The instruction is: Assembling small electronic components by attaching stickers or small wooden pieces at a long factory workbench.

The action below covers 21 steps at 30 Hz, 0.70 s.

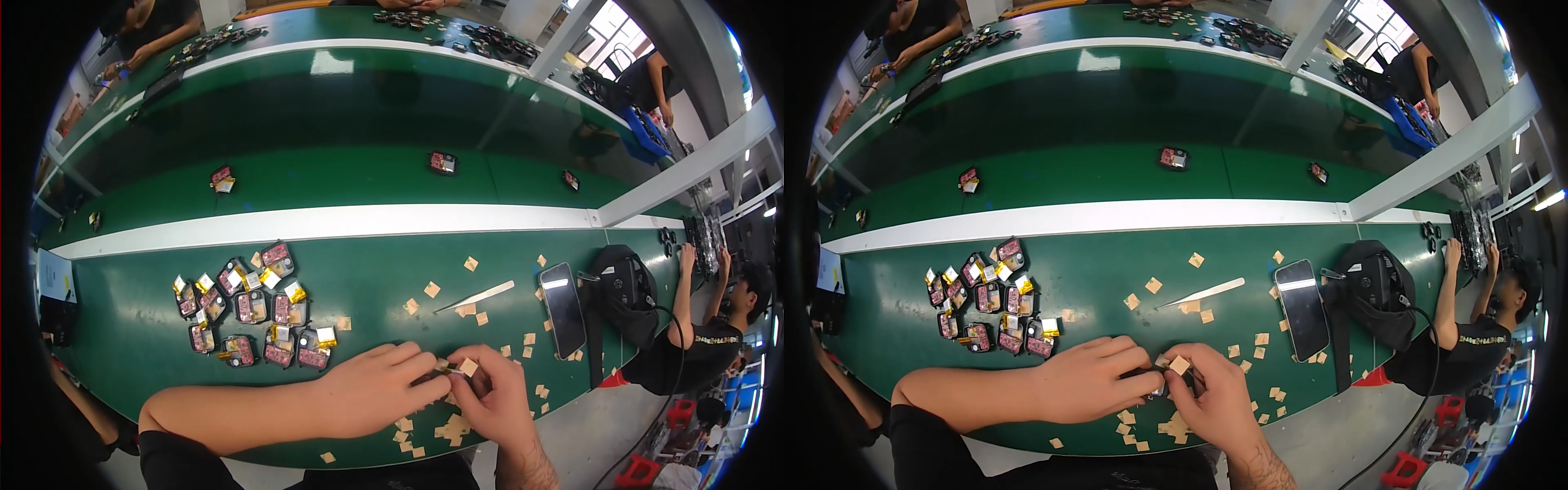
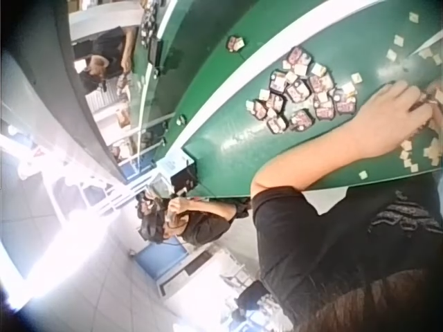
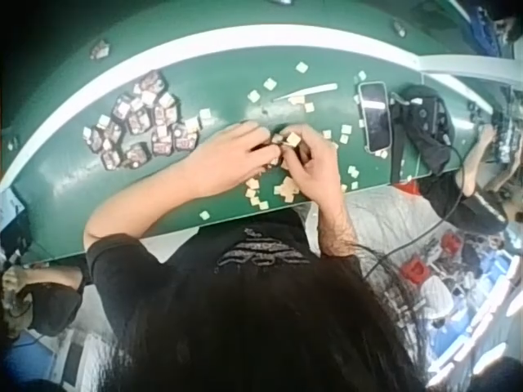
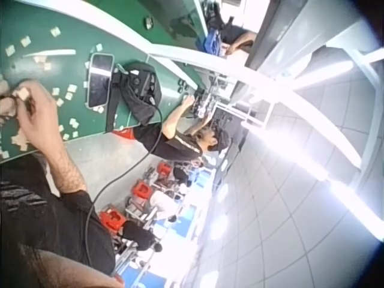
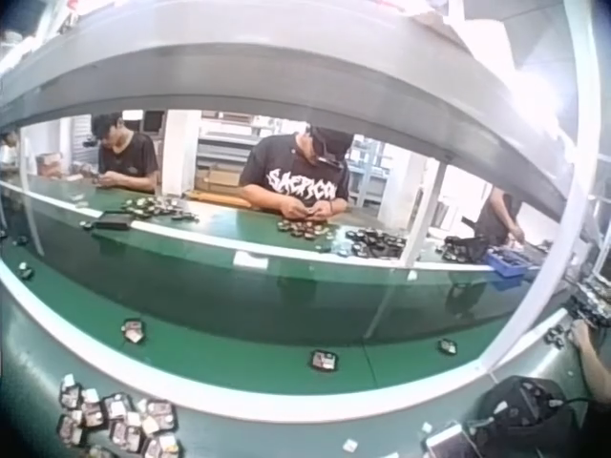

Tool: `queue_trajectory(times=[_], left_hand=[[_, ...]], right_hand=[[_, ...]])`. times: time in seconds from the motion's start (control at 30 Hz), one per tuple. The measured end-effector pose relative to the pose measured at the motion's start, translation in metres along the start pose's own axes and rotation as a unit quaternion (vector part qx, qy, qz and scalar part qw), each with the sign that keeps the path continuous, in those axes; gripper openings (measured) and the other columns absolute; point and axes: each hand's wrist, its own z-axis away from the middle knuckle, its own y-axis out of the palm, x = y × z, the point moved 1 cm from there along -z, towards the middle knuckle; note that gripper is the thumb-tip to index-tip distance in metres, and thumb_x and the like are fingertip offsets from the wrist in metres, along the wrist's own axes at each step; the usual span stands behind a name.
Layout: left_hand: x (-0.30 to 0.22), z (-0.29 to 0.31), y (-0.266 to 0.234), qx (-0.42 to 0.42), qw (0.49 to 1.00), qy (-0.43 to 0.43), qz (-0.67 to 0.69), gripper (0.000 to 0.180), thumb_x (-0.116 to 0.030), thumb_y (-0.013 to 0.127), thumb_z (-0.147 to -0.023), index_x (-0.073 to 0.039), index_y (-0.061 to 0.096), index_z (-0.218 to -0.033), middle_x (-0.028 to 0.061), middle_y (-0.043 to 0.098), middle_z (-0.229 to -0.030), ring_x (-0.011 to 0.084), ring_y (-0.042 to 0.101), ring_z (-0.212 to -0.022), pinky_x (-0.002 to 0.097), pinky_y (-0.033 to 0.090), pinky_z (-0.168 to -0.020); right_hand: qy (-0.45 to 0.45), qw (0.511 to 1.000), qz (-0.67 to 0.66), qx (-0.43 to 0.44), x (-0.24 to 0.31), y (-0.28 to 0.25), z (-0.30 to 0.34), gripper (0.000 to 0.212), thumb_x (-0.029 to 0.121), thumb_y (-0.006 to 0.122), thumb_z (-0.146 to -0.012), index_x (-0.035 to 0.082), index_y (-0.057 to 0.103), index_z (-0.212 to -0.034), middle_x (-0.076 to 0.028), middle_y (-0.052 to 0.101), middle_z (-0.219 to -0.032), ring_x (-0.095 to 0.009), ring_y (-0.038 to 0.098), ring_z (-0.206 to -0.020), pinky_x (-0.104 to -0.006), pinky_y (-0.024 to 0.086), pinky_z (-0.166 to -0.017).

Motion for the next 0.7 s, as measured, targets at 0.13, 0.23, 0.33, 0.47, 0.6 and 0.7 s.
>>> queue_trajectory(times=[0.13, 0.23, 0.33, 0.47, 0.6, 0.7], left_hand=[[0.005, 0.003, -0.006, 0.020, 0.998, 0.050, -0.022, 0.024, -0.020, 0.069, -0.096, -0.011, 0.064, -0.118, 0.0058, 0.057, -0.109, 0.0249, 0.059, -0.107, 0.0373, 0.054, -0.091], [0.005, 0.003, -0.007, 0.026, 0.996, 0.067, -0.056, 0.027, -0.017, 0.067, -0.094, -0.012, 0.066, -0.120, 0.0044, 0.057, -0.107, 0.0226, 0.059, -0.107, 0.0354, 0.054, -0.090], [0.003, 0.003, -0.006, 0.036, 0.991, 0.083, -0.097, 0.030, -0.015, 0.067, -0.092, -0.013, 0.068, -0.121, 0.0026, 0.056, -0.106, 0.0203, 0.059, -0.107, 0.0337, 0.053, -0.089], [0.001, 0.004, -0.007, 0.040, 0.988, 0.089, -0.122, 0.028, -0.013, 0.066, -0.091, -0.012, 0.069, -0.119, 0.0011, 0.057, -0.104, 0.0188, 0.059, -0.106, 0.0323, 0.052, -0.088], [0.003, 0.005, -0.006, 0.034, 0.988, 0.091, -0.117, 0.029, -0.013, 0.066, -0.090, -0.011, 0.069, -0.119, 0.0012, 0.057, -0.105, 0.0188, 0.059, -0.106, 0.0325, 0.051, -0.087], [0.003, 0.003, -0.006, 0.029, 0.989, 0.092, -0.111, 0.029, -0.013, 0.066, -0.090, -0.011, 0.069, -0.118, 0.0015, 0.058, -0.105, 0.0193, 0.060, -0.107, 0.0330, 0.051, -0.087]], right_hand=[[-0.064, 0.998, 0.000, 0.006, -0.008, -0.005, 0.007, 0.024, -0.004, 0.075, -0.087, 0.004, 0.074, -0.110, -0.003, 0.061, -0.078, -0.008, 0.045, -0.056, -0.0274, 0.034, -0.051], [-0.068, 0.996, 0.016, 0.055, -0.016, -0.016, 0.013, 0.032, -0.004, 0.073, -0.087, 0.004, 0.075, -0.118, -0.007, 0.067, -0.087, -0.015, 0.055, -0.063, -0.0285, 0.044, -0.057], [-0.059, 0.995, 0.011, 0.077, -0.017, -0.023, 0.015, 0.035, -0.005, 0.072, -0.087, 0.005, 0.075, -0.120, -0.007, 0.068, -0.089, -0.016, 0.056, -0.064, -0.0289, 0.045, -0.058], [-0.061, 0.993, 0.007, 0.099, -0.016, -0.023, 0.013, 0.036, -0.004, 0.071, -0.088, 0.005, 0.076, -0.123, -0.008, 0.070, -0.091, -0.015, 0.058, -0.066, -0.0281, 0.046, -0.058], [-0.039, 0.995, 0.001, 0.097, -0.014, -0.022, 0.015, 0.035, -0.003, 0.075, -0.089, 0.005, 0.076, -0.123, -0.007, 0.071, -0.092, -0.015, 0.059, -0.068, -0.0266, 0.045, -0.057], [-0.058, 0.993, 0.028, 0.099, -0.016, -0.023, 0.017, 0.034, 0.000, 0.079, -0.088, 0.005, 0.076, -0.122, -0.007, 0.071, -0.094, -0.015, 0.062, -0.070, -0.0268, 0.048, -0.057]])
